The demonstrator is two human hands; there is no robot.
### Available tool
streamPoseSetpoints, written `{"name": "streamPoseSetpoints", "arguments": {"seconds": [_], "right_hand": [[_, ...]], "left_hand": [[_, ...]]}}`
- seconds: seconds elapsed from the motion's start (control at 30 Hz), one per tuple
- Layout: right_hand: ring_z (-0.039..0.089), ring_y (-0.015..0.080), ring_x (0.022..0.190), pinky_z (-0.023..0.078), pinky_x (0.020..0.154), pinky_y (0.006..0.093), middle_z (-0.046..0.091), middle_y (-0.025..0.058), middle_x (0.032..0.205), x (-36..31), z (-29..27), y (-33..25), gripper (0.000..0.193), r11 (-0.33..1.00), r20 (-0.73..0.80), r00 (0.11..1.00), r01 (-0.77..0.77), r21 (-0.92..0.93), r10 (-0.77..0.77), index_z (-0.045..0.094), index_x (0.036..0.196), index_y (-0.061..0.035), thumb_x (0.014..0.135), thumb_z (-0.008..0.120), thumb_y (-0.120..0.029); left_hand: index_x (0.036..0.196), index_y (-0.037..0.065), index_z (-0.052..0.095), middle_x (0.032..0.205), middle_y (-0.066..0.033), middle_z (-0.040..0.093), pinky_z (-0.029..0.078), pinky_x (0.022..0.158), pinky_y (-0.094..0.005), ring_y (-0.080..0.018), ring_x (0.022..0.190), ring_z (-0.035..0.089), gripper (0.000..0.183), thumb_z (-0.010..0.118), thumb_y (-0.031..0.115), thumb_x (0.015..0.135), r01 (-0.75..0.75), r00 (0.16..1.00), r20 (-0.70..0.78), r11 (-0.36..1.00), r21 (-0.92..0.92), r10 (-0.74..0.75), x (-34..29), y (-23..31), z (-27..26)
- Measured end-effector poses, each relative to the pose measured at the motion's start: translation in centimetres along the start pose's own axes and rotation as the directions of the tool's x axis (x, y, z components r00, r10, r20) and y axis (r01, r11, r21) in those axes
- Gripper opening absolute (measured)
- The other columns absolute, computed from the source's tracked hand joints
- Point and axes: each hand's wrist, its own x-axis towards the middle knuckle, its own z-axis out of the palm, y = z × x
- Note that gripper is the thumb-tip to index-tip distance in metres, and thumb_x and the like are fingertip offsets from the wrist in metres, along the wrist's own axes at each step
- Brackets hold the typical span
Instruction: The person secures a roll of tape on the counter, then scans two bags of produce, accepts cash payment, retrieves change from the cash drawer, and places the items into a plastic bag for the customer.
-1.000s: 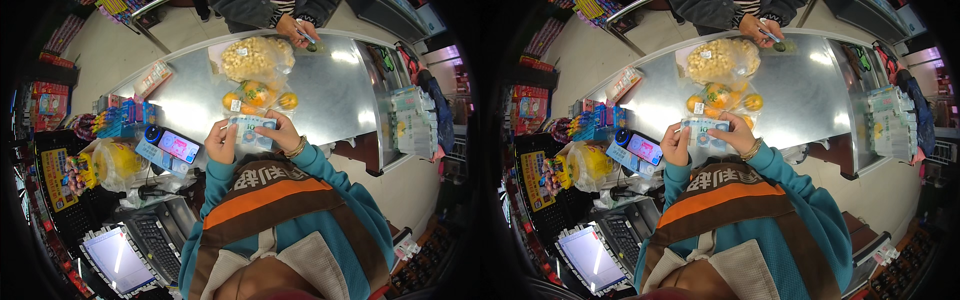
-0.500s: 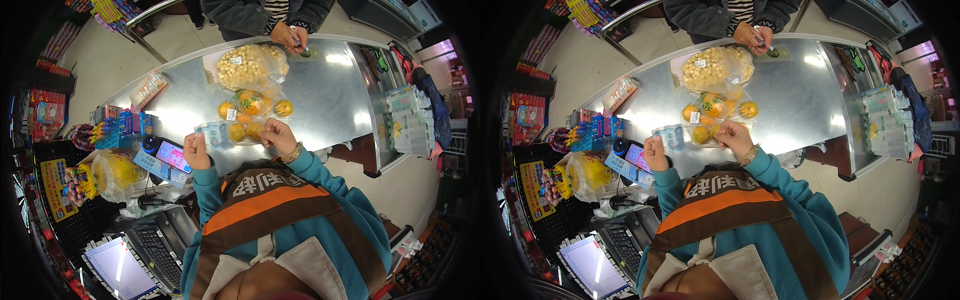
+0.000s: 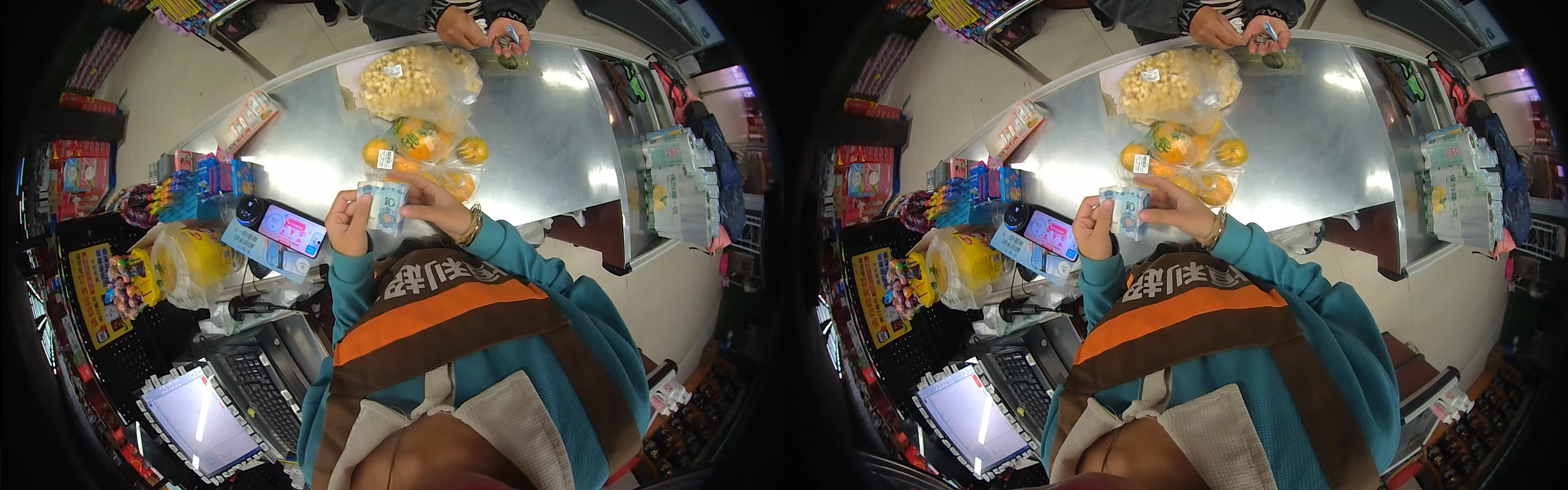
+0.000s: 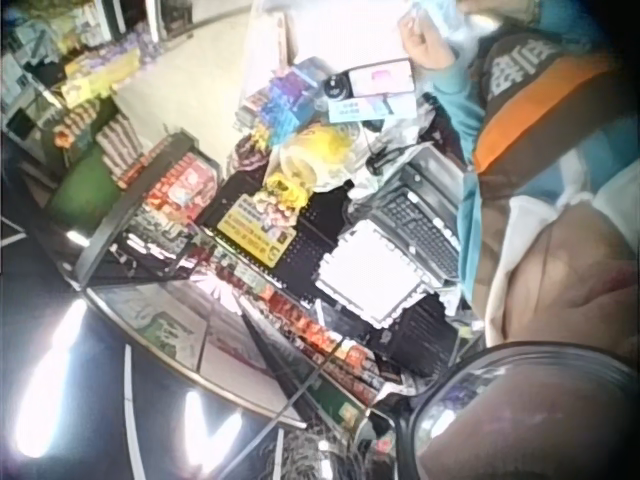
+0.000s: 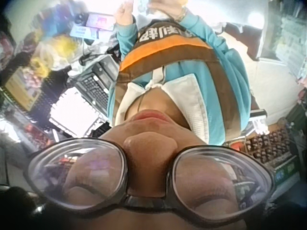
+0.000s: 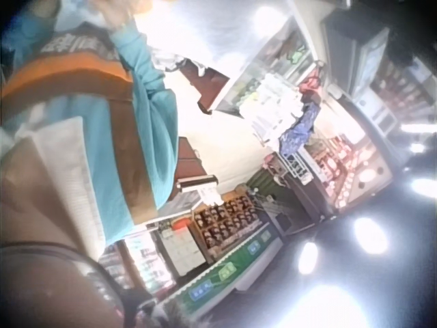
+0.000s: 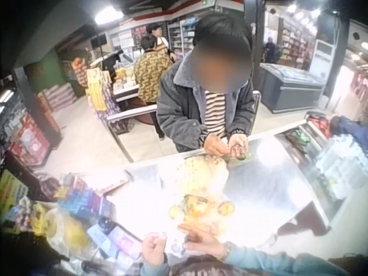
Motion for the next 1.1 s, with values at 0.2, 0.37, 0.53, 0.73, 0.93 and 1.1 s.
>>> {"name": "streamPoseSetpoints", "arguments": {"seconds": [0.2,0.37,0.53,0.73,0.93,1.1], "right_hand": [[0.059,0.0114,0.095,0.049,0.083,0.0266,0.063,0.0064,0.107,-0.5,-0.9,-0.3,0.031,0.988,-0.221,0.963,-0.154,0.009,0.152,0.057,0.113,0.0001,0.085,0.065,-0.006],[0.061,0.0154,0.098,0.048,0.088,0.0302,0.062,0.0077,0.107,-1.5,-0.2,-0.7,0.035,0.955,-0.133,0.979,-0.111,0.274,0.152,0.053,0.116,-0.0002,0.083,0.063,-0.004],[0.061,0.0176,0.1,0.047,0.092,0.0343,0.062,0.0084,0.109,-1.1,-0.2,-0.8,0.039,0.912,-0.116,0.975,-0.133,0.388,0.192,0.051,0.119,-0.0011,0.082,0.062,-0.003],[0.063,0.0127,0.09,0.052,0.079,0.0264,0.064,0.0071,0.1,-0.9,-0.8,-1.7,0.035,0.991,-0.132,0.991,0.014,0.131,0.004,0.049,0.109,-0.0044,0.079,0.066,0.004],[0.064,0.0105,0.082,0.053,0.075,0.024,0.065,0.005,0.09,-1.0,-1.8,-3.3,0.04,0.988,-0.216,0.973,0.05,-0.149,-0.082,0.05,0.105,-0.0051,0.074,0.071,0.008],[0.063,0.0104,0.08,0.052,0.075,0.0233,0.065,0.0058,0.086,-1.2,-1.9,-3.5,0.021,0.979,-0.239,0.97,-0.002,-0.205,-0.048,0.058,0.089,-0.0015,0.075,0.069,0.008]], "left_hand": [[0.096,-0.004,0.056,0.082,-0.0072,0.068,0.043,0.068,-0.0177,-0.0041,0.073,0.056,0.011,0.059,0.005,0.09,-0.013,0.998,-0.056,0.999,0.048,0.016,-0.1,0.5,0.2],[0.096,-0.002,0.057,0.078,-0.0081,0.068,0.04,0.048,-0.0174,-0.0048,0.057,0.055,0.015,0.059,0.011,0.09,0.177,0.984,0.013,0.983,0.054,-0.178,-0.5,1.4,0.5],[0.083,0.001,0.055,0.065,-0.003,0.064,0.026,0.038,-0.0171,-0.0003,0.046,0.043,0.013,0.06,0.011,0.09,0.199,0.98,-0.024,0.966,0.164,-0.197,-0.5,2.4,0.8],[0.082,0.0,0.053,0.066,-0.003,0.064,0.03,0.048,-0.0161,0.0016,0.053,0.044,0.011,0.06,0.005,0.089,0.047,0.992,-0.117,0.996,0.076,-0.038,-0.4,2.1,0.4],[0.081,0.0,0.054,0.061,-0.0015,0.061,0.032,0.051,-0.0153,0.0008,0.055,0.046,0.012,0.062,0.005,0.088,-0.093,0.987,-0.106,0.97,0.225,0.12,-0.2,2.1,-0.9],[0.083,-0.002,0.057,0.059,-0.0014,0.06,0.032,0.05,-0.0162,-0.0007,0.053,0.046,0.01,0.063,0.005,0.087,-0.073,0.983,-0.156,0.983,0.17,0.1,-0.2,1.5,-0.7]]}}
